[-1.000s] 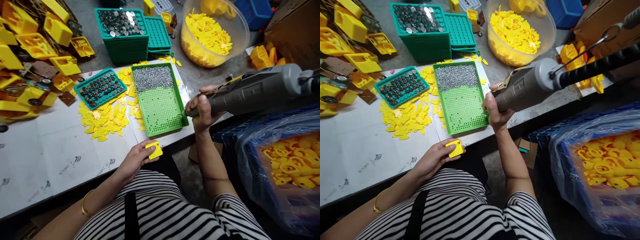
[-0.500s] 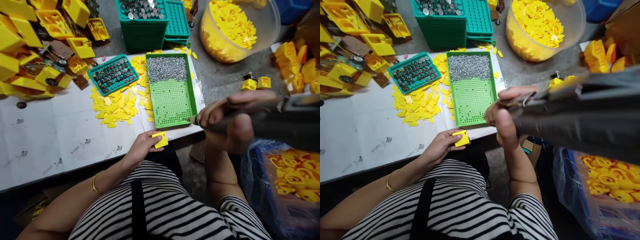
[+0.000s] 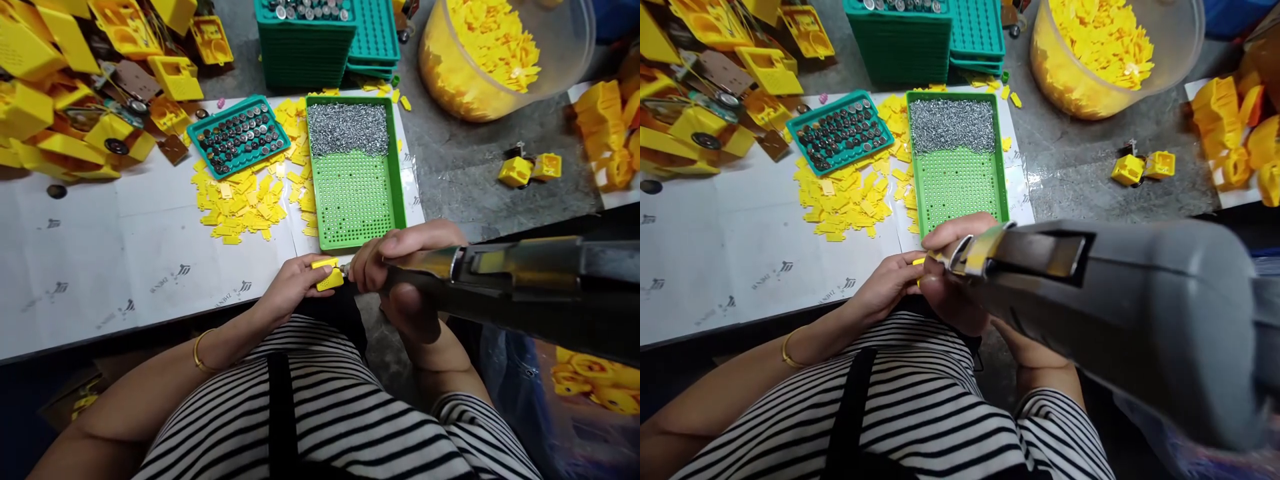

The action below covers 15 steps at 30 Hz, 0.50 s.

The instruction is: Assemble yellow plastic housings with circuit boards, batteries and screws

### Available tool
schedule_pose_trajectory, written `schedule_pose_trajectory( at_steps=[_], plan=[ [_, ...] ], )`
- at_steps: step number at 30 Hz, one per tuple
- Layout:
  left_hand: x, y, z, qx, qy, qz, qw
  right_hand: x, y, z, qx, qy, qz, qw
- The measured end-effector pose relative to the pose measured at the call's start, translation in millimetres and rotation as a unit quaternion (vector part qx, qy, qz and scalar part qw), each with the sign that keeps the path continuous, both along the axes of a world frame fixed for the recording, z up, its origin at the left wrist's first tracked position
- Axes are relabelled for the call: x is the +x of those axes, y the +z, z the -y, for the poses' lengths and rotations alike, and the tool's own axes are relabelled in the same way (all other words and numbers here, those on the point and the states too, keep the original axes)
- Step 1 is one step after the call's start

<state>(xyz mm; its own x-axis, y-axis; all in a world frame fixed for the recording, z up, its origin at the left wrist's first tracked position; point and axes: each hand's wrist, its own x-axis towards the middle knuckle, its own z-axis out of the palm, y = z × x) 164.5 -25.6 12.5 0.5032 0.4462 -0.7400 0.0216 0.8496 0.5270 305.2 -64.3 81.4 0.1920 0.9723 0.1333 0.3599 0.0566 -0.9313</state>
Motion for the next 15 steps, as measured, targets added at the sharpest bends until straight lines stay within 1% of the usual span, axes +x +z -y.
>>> schedule_pose_trajectory(
  at_steps=[2,3,7,12,13,15],
  plan=[
    [0,-1.2,1,0.003,0.001,0.002,1.000,-2,2.1,-4,0.030,-0.003,-0.084,0.996],
    [0,-1.5,1,0.005,0.004,0.002,1.000,-3,3.3,-5,0.034,-0.004,-0.110,0.993],
    [2,-0.5,2,0.015,0.020,0.003,1.000,-4,6.3,-9,-0.003,0.012,-0.119,0.993],
    [5,-0.6,1,0.032,0.016,0.016,0.999,2,-1.0,-11,0.037,0.081,-0.178,0.980],
    [6,-1.3,1,0.035,0.012,0.020,0.999,4,-2.6,-12,0.051,0.104,-0.175,0.978],
    [8,-3.6,1,0.034,0.003,0.028,0.999,6,-3.7,-15,0.090,0.154,-0.115,0.977]
  ],
)
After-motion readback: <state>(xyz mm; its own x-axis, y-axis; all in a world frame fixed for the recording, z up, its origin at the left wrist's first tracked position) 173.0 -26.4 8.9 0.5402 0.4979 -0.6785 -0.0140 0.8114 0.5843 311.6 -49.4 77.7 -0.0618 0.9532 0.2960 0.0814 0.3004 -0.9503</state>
